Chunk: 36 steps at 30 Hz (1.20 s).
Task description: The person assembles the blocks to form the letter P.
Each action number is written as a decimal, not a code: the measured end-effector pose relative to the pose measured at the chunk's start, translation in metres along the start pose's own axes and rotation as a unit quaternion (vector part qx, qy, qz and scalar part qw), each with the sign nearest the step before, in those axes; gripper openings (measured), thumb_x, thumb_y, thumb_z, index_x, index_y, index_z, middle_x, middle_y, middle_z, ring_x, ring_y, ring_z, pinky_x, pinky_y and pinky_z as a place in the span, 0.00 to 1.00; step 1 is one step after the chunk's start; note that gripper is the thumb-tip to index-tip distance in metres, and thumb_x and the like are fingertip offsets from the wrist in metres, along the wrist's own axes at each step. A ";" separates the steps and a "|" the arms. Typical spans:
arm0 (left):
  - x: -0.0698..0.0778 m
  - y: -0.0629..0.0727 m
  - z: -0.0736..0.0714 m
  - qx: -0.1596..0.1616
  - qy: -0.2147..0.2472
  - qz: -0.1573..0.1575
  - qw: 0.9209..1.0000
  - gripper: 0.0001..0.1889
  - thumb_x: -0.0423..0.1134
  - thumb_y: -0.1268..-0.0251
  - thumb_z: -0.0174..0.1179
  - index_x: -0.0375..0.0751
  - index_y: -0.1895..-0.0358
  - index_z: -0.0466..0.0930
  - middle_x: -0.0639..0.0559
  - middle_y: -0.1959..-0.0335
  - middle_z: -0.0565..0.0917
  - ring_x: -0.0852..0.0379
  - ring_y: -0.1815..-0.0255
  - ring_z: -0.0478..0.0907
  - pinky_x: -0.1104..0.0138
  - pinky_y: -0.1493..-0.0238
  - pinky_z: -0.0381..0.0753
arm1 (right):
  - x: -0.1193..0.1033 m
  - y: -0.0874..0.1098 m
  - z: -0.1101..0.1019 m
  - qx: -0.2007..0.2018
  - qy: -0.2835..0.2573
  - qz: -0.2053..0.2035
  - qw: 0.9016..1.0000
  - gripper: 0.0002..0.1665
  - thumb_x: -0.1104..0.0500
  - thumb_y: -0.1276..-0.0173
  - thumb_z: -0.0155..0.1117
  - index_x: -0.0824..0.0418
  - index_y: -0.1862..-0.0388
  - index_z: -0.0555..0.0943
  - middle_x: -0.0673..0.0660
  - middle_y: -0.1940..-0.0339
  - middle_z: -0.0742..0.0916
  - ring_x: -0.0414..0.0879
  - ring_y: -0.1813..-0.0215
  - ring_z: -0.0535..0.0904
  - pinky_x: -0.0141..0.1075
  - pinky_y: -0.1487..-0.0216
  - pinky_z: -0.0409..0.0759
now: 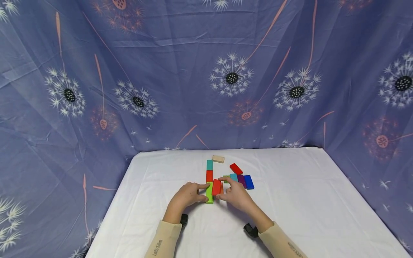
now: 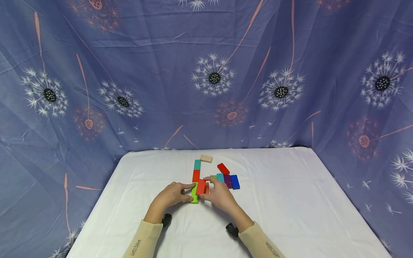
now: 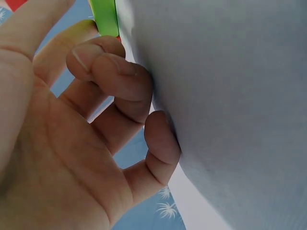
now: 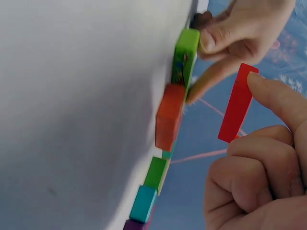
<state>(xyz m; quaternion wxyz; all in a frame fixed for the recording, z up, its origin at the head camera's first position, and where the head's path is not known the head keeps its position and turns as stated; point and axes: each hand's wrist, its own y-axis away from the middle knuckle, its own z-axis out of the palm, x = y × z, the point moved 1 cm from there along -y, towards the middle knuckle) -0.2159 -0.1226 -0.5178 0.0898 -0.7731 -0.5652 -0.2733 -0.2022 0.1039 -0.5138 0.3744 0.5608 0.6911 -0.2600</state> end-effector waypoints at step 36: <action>0.004 0.003 0.001 0.007 -0.020 -0.009 1.000 0.33 0.51 0.42 0.79 0.61 0.30 0.83 0.43 0.60 0.89 0.57 0.67 0.70 0.63 0.64 0.71 | 0.004 0.032 0.031 -0.106 0.127 -0.053 0.985 0.36 0.48 0.48 0.87 0.50 0.40 0.84 0.45 0.78 0.78 0.39 0.73 0.71 0.33 0.70 0.67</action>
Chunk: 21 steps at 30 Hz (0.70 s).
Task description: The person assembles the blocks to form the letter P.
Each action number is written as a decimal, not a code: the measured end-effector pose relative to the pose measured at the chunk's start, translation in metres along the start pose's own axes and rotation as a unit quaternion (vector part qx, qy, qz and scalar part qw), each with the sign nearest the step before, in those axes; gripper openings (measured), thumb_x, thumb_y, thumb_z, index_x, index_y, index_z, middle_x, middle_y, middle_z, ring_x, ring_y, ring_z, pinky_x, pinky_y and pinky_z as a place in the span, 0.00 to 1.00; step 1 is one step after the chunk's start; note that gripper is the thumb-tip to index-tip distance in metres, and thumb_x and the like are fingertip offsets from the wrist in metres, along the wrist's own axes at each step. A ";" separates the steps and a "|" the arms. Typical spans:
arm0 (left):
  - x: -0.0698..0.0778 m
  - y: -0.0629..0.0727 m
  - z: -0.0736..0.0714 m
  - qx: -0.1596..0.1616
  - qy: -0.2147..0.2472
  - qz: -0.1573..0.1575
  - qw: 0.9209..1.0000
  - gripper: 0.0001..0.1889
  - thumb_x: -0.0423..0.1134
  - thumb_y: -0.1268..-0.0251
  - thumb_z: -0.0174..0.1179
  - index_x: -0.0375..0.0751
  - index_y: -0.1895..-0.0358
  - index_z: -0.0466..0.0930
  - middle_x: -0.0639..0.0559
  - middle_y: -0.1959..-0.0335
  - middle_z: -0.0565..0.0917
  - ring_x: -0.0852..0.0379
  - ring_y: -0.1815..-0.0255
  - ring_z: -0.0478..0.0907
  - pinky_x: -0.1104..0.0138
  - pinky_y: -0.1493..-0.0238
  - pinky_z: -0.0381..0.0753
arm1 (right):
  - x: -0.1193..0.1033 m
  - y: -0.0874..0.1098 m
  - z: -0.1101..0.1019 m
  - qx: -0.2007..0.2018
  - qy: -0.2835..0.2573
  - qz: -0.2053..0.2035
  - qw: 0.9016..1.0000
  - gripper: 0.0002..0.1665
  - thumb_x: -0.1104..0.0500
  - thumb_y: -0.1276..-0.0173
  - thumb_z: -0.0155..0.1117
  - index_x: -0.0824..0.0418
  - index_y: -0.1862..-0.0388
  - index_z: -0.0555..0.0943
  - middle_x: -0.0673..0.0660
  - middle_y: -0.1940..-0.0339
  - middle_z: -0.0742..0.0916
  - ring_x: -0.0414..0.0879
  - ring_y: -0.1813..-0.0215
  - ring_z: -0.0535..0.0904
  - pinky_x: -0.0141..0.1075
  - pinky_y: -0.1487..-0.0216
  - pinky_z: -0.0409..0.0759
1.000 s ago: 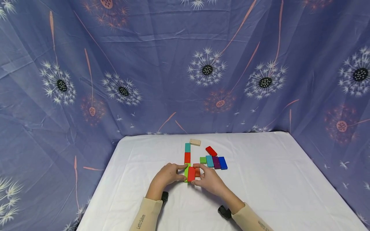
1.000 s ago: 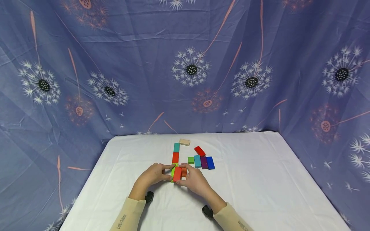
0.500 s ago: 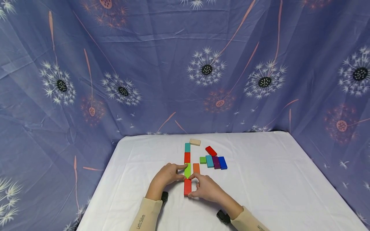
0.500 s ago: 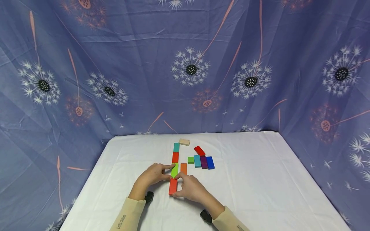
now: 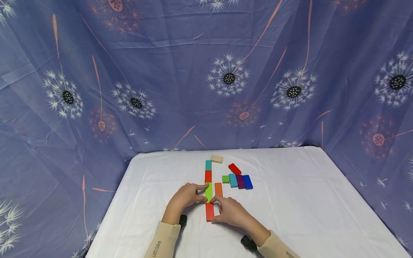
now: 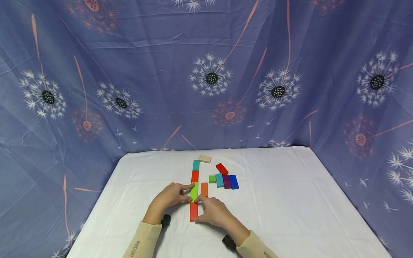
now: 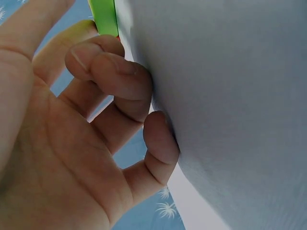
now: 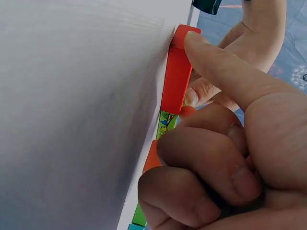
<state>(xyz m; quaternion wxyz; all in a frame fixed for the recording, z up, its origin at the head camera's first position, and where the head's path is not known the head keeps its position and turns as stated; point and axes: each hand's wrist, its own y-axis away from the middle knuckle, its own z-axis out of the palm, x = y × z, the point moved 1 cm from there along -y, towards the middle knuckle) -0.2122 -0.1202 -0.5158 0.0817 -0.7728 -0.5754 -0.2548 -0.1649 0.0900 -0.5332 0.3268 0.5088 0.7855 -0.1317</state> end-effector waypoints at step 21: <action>0.001 0.000 -0.001 -0.004 0.011 -0.008 1.000 0.33 0.51 0.41 0.79 0.61 0.30 0.82 0.53 0.71 0.78 0.57 0.69 0.69 0.65 0.68 0.68 | 0.001 0.000 -0.001 -0.016 -0.022 0.017 0.999 0.40 0.45 0.46 0.87 0.47 0.36 0.80 0.46 0.78 0.78 0.40 0.71 0.72 0.33 0.70 0.67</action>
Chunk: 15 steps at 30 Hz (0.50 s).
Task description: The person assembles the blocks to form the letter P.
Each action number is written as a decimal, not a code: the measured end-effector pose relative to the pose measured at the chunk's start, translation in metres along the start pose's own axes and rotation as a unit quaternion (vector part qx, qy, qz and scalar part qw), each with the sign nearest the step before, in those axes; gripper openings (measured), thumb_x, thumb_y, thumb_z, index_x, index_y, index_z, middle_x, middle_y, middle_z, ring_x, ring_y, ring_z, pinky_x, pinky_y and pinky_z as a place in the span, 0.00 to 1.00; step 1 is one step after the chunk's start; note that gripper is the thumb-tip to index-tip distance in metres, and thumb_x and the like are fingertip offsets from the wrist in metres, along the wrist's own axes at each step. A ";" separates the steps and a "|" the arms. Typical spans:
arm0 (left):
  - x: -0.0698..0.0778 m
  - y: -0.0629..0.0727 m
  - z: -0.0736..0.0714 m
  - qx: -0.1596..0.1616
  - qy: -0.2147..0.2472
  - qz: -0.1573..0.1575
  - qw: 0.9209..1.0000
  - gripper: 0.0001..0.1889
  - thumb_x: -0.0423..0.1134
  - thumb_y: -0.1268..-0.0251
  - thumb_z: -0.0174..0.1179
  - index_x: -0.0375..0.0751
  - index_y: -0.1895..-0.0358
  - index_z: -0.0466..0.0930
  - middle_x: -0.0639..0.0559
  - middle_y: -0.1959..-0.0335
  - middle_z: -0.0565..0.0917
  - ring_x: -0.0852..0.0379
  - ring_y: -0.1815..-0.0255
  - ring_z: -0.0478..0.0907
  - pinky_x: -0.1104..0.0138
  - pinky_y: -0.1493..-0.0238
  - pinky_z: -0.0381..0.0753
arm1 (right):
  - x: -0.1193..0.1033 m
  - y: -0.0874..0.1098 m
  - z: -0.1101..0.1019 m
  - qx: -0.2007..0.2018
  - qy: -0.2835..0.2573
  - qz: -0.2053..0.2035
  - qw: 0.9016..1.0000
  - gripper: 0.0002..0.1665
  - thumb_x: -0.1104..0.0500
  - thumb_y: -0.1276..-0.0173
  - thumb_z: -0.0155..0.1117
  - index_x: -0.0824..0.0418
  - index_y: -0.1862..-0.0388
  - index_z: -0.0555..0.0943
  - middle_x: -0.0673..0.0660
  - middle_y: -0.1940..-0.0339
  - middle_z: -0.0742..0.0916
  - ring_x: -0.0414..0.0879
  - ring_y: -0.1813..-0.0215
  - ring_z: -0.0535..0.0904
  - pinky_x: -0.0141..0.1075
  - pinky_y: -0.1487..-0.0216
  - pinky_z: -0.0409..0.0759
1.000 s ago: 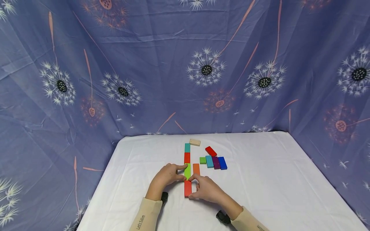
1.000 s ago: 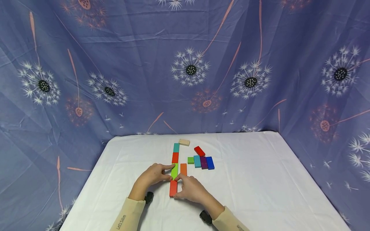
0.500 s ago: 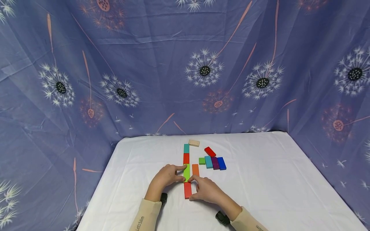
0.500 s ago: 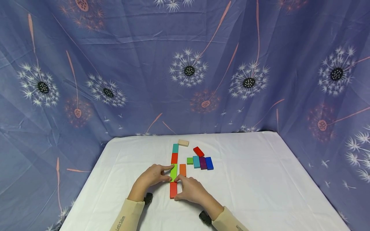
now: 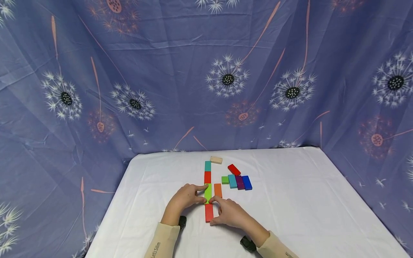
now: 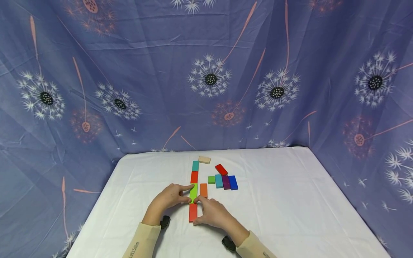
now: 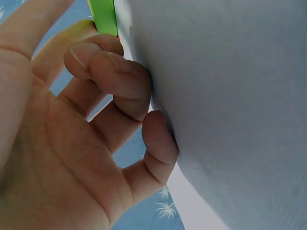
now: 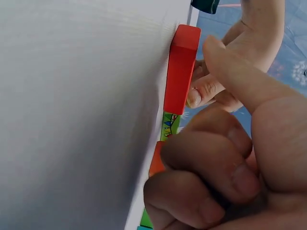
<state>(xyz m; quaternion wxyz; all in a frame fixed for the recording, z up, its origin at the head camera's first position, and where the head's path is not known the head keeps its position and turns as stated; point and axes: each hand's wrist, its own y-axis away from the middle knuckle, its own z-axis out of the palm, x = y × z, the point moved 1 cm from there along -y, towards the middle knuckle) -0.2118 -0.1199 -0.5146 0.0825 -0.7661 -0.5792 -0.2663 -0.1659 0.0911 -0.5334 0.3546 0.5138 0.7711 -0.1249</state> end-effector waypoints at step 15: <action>-0.001 0.000 0.000 -0.001 0.006 -0.008 1.000 0.34 0.51 0.41 0.79 0.61 0.29 0.82 0.52 0.67 0.81 0.56 0.65 0.71 0.62 0.63 0.73 | 0.035 -0.019 -0.022 0.070 -0.094 0.022 0.993 0.43 0.51 0.37 0.80 0.46 0.23 0.75 0.46 0.84 0.69 0.41 0.81 0.64 0.31 0.76 0.61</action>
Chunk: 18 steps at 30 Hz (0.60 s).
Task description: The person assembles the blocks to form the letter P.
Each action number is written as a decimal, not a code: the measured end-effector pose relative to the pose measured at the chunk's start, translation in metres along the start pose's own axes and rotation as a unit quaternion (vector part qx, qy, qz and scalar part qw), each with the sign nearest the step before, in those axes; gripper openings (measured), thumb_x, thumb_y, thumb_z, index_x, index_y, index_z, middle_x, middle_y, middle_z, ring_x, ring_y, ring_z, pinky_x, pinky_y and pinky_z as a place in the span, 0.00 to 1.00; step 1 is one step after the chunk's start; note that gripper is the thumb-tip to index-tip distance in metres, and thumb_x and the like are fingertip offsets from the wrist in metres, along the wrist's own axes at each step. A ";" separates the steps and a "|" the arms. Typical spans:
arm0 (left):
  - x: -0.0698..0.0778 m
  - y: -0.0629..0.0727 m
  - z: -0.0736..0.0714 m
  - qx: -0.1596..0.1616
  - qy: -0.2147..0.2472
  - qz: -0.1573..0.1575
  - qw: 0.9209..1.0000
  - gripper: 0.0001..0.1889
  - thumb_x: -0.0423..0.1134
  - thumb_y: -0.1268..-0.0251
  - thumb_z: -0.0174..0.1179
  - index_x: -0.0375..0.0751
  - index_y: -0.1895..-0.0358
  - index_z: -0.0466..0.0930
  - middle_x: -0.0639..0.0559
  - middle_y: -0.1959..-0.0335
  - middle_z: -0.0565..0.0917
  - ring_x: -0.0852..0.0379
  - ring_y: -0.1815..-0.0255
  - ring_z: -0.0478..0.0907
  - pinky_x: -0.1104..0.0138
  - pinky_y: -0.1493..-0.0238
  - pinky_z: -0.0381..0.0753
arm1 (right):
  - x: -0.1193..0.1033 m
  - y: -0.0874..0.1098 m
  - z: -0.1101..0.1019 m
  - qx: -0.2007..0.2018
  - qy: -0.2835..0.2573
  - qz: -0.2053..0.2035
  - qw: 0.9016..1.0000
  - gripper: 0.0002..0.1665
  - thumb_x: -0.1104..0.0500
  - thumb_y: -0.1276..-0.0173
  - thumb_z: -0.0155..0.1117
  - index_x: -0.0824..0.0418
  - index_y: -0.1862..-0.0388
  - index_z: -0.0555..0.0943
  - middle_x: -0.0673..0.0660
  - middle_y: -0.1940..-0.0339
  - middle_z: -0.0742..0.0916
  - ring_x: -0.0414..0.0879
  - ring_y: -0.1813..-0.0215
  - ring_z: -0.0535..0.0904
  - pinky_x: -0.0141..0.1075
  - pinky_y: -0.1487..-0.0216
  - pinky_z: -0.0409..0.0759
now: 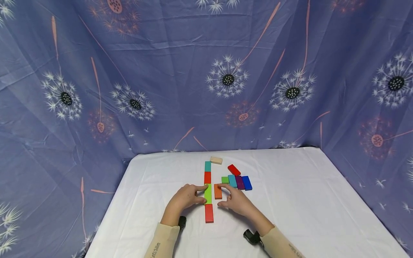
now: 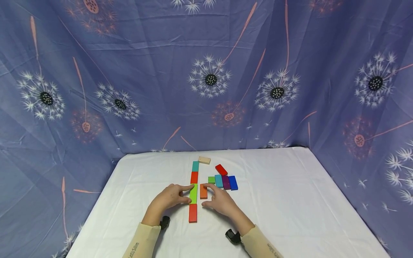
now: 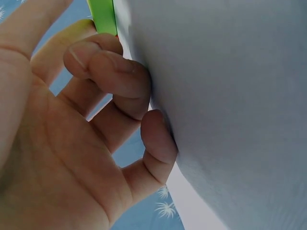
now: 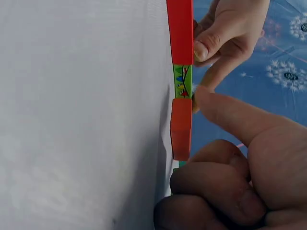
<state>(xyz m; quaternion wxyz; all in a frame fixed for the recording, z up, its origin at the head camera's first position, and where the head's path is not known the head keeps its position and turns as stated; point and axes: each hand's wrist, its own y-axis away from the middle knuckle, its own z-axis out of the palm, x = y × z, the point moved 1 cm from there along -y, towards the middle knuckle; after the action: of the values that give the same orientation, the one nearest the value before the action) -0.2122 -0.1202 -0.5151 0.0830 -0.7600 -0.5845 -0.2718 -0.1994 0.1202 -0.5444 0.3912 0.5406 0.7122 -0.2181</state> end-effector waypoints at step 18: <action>0.001 0.000 -0.001 -0.006 0.010 -0.017 1.000 0.34 0.52 0.41 0.79 0.62 0.29 0.82 0.49 0.61 0.85 0.55 0.63 0.71 0.62 0.61 0.72 | 0.003 -0.016 -0.003 0.022 0.030 0.044 0.998 0.39 0.53 0.36 0.79 0.50 0.26 0.77 0.51 0.79 0.73 0.45 0.74 0.68 0.35 0.71 0.65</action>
<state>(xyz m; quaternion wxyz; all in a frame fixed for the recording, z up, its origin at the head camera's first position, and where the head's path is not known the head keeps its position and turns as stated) -0.2126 -0.1195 -0.5139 0.0794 -0.7479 -0.5946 -0.2841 -0.2153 0.1189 -0.5464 0.3665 0.5864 0.6942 -0.1997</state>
